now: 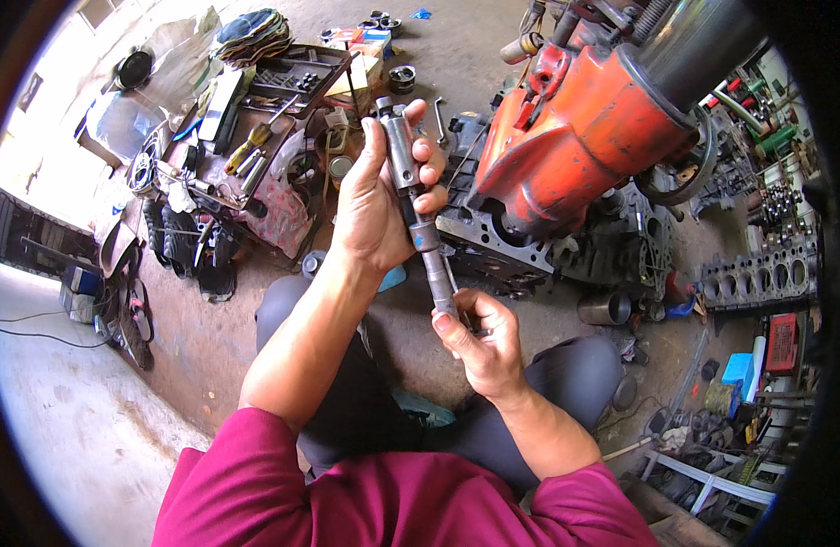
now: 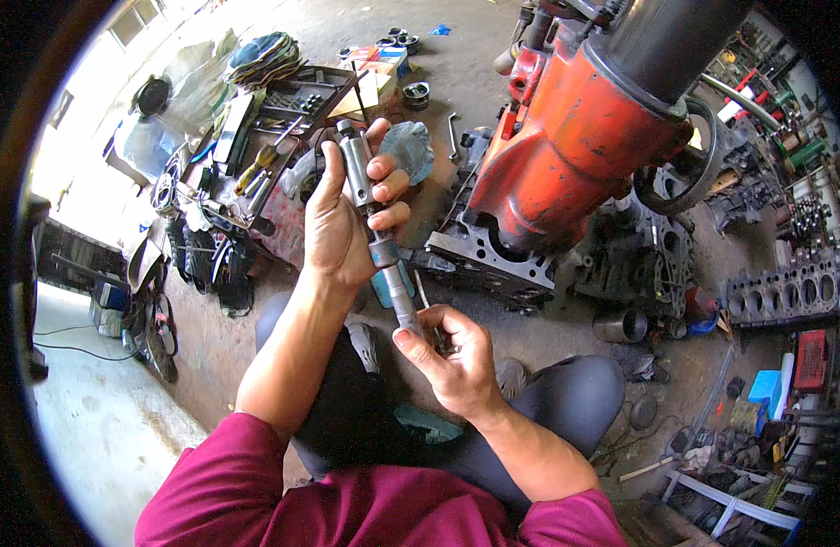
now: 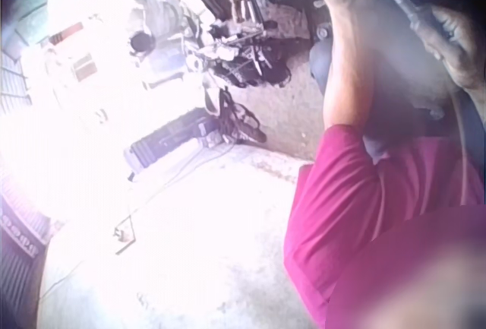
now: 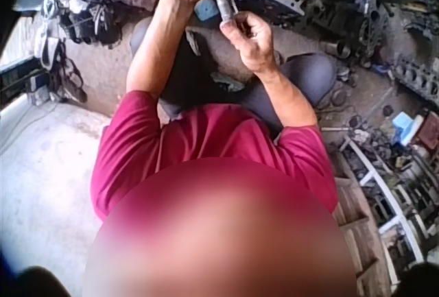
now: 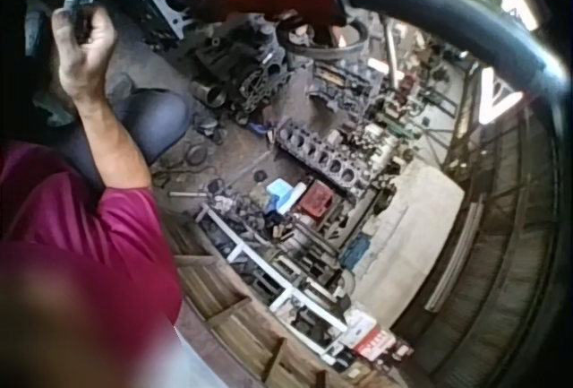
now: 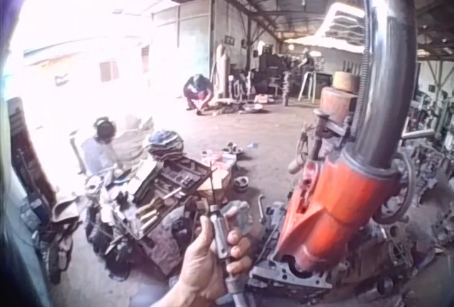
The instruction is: The person sits on the floor in a workshop and uses a screwdriver to remove a bolt from a metal engine part. They then use a hydraulic press to push a pin out of the part, inspect the part, and reassemble it with the pin and bolt.
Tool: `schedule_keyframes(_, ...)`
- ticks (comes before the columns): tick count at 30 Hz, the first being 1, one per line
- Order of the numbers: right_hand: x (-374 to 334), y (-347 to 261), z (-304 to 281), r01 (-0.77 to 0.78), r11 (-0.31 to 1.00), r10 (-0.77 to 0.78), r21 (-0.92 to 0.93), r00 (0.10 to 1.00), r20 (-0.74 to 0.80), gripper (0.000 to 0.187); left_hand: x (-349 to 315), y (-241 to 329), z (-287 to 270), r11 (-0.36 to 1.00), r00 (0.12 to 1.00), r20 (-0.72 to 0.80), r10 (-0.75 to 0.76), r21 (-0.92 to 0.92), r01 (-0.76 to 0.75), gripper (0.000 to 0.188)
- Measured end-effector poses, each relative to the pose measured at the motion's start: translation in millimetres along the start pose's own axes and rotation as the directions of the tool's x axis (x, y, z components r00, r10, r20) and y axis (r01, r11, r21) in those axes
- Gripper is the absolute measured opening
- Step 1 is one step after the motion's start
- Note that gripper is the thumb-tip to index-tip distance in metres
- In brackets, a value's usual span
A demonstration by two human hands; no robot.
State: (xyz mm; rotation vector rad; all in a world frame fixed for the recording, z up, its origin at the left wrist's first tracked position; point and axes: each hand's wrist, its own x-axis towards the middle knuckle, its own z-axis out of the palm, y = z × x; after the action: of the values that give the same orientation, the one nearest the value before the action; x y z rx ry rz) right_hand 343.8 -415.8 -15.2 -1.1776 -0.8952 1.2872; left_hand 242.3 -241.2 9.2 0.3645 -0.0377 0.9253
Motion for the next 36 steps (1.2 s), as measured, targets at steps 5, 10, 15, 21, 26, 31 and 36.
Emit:
schedule_keyframes(5,20,-5,-11,0.231,0.973,-0.23,-0.028,0.938,-0.26,0.017,-3,-21,2,0.904,0.976,-0.138,0.166,0.418,-0.095,0.058)
schedule_keyframes(10,31,-4,-21,0.259,0.945,-0.317,-0.202,0.881,-0.351,0.014,-17,-67,4,0.635,0.973,-0.091,0.21,0.77,-0.065,0.052)
schedule_keyframes(15,33,2,-24,0.229,0.959,-0.278,-0.165,0.865,-0.419,0.015,-24,-86,-1,0.754,0.982,-0.079,0.171,0.653,-0.079,0.045)
schedule_keyframes(21,29,6,-29,0.256,0.957,-0.288,-0.133,0.871,-0.398,0.016,-28,-91,-1,0.776,0.986,-0.093,0.14,0.629,-0.051,0.046)
schedule_keyframes(26,30,6,-28,0.277,0.956,-0.294,-0.102,0.874,-0.386,0.017,-29,-88,-1,0.757,0.987,-0.067,0.145,0.65,-0.068,0.045)
schedule_keyframes(31,30,8,-26,0.253,0.956,-0.291,-0.147,0.877,-0.382,0.017,-31,-86,-1,0.778,0.987,-0.083,0.134,0.626,-0.053,0.044)
schedule_keyframes(36,30,7,-26,0.263,0.95,-0.309,-0.167,0.87,-0.385,0.014,-30,-86,0,0.752,0.986,-0.067,0.155,0.655,-0.073,0.045)
